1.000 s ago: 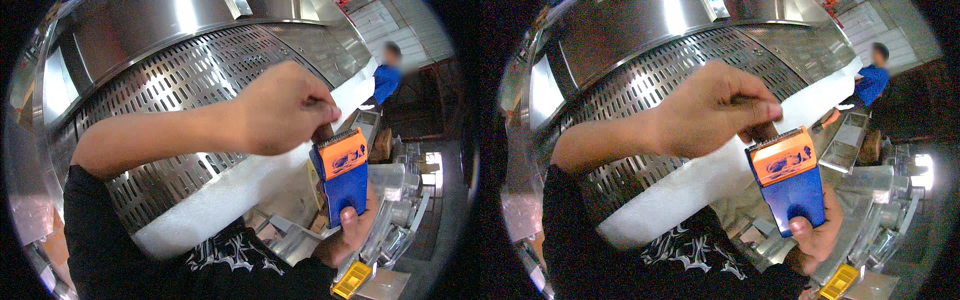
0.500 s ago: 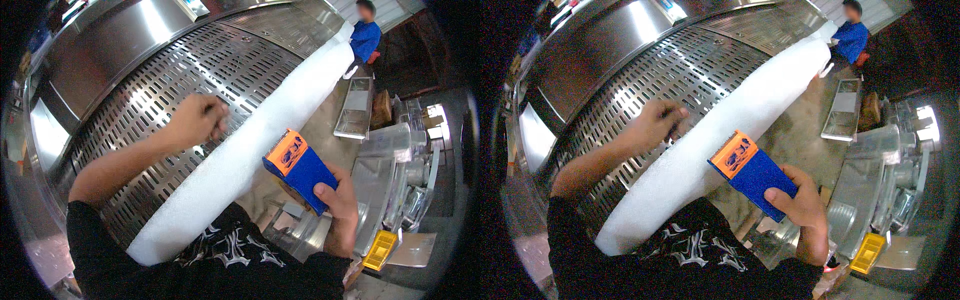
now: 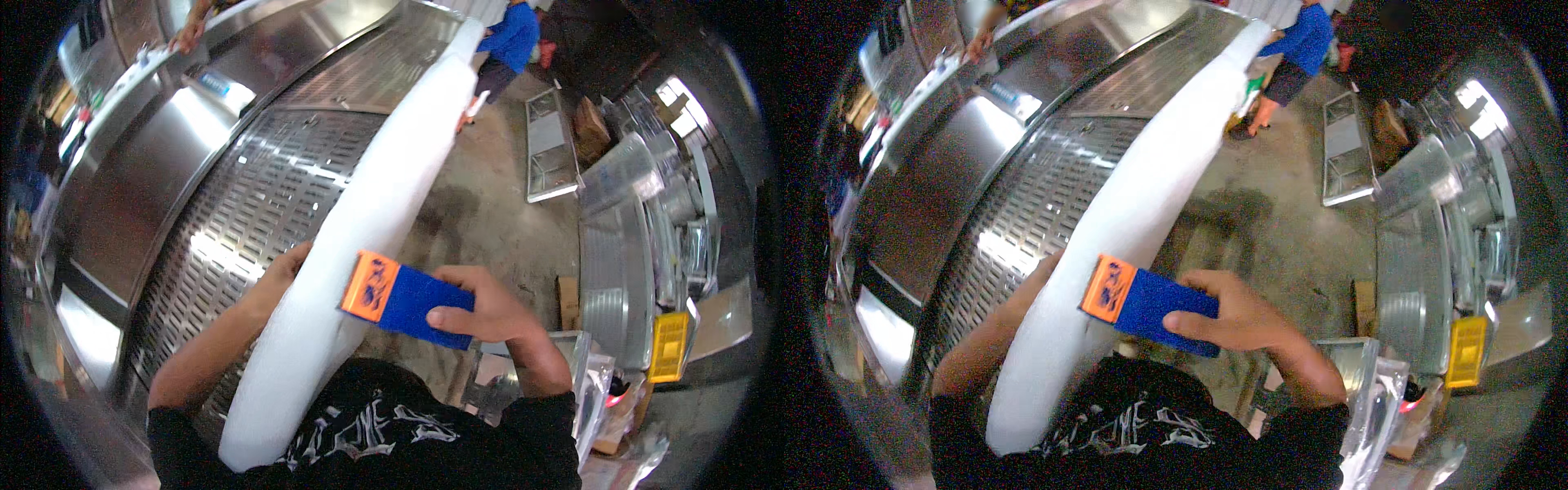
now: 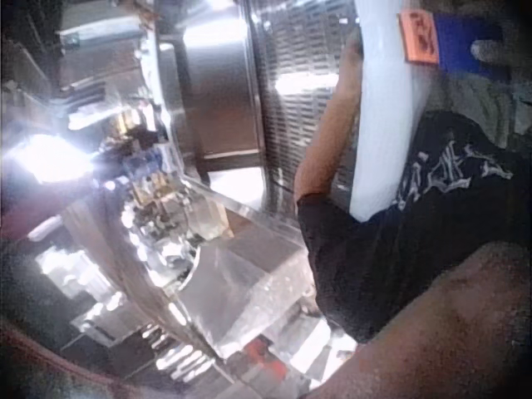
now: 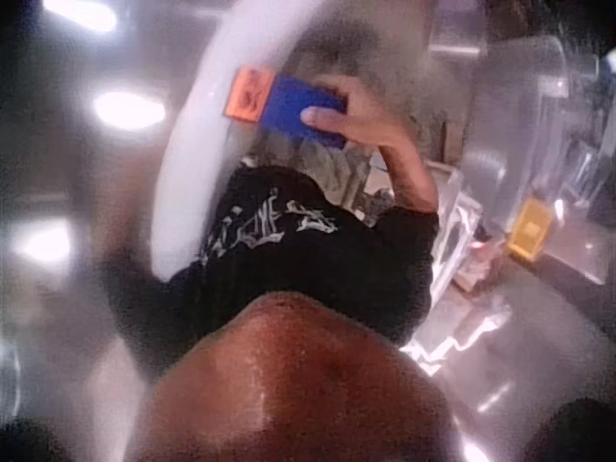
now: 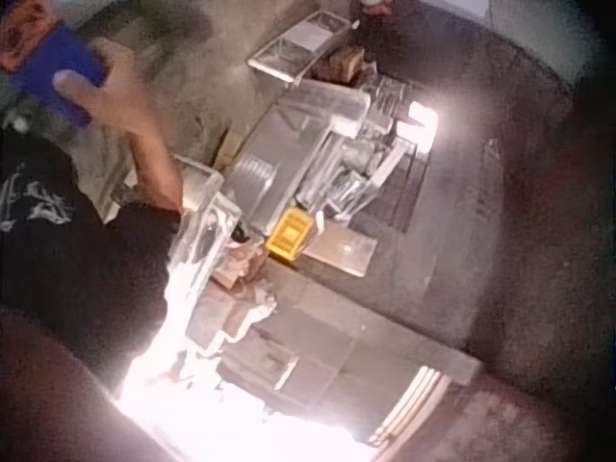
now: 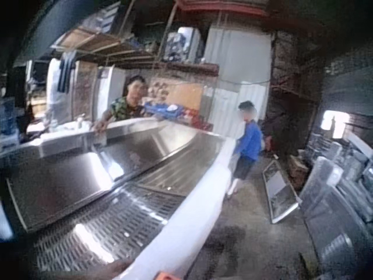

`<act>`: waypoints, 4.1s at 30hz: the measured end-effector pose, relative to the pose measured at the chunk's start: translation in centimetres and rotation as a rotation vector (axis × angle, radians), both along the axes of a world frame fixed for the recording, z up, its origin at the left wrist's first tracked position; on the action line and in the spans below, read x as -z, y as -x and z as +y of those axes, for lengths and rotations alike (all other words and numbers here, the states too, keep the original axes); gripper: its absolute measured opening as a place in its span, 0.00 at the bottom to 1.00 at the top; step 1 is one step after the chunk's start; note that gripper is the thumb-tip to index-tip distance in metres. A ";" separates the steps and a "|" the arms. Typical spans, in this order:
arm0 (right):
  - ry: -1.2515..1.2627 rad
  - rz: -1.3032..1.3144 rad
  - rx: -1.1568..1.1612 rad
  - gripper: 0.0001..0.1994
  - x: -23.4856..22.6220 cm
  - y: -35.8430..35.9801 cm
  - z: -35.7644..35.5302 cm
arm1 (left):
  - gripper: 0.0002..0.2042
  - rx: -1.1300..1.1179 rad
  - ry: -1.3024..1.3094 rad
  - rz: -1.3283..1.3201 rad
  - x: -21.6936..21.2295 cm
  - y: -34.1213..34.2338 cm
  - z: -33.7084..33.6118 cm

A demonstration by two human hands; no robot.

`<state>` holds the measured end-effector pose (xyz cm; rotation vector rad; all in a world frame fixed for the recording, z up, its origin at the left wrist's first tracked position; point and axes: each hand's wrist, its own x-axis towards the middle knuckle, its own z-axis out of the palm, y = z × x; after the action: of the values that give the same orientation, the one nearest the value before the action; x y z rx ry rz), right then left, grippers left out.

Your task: The person wraps a large stainless steel commercial kitchen unit with white foam padding and clear plastic wrap. They use a handheld tape dispenser to secure the foam and plastic layers while another person assists by holding the unit steady.

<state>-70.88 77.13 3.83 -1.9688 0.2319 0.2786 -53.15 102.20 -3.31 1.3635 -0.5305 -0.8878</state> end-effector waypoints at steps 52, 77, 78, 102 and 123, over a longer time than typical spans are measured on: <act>-0.271 -0.235 -0.152 0.29 24.5 -5.1 -0.9 | 0.39 -0.227 -0.674 -0.618 -4.8 -1.7 -7.5; 0.508 0.096 -0.330 0.40 24.3 1.8 -7.3 | 0.44 -0.203 -0.887 -0.774 -4.1 -5.3 -7.8; 0.377 0.109 -0.224 0.41 27.5 3.8 -9.3 | 0.44 -0.147 -0.938 -0.880 -6.5 -3.2 -9.9; 0.017 -0.690 0.193 0.27 7.8 3.6 -21.6 | 0.24 0.294 -0.062 -0.549 -10.7 4.1 -26.9; 0.137 -0.316 0.020 0.29 -2.3 -15.4 -26.4 | 0.14 -0.522 -0.079 -0.642 -8.3 -21.8 -26.6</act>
<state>-55.50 50.75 6.08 -2.1120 0.0675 -0.0648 -31.36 75.58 4.97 1.7528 -0.5814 -0.0310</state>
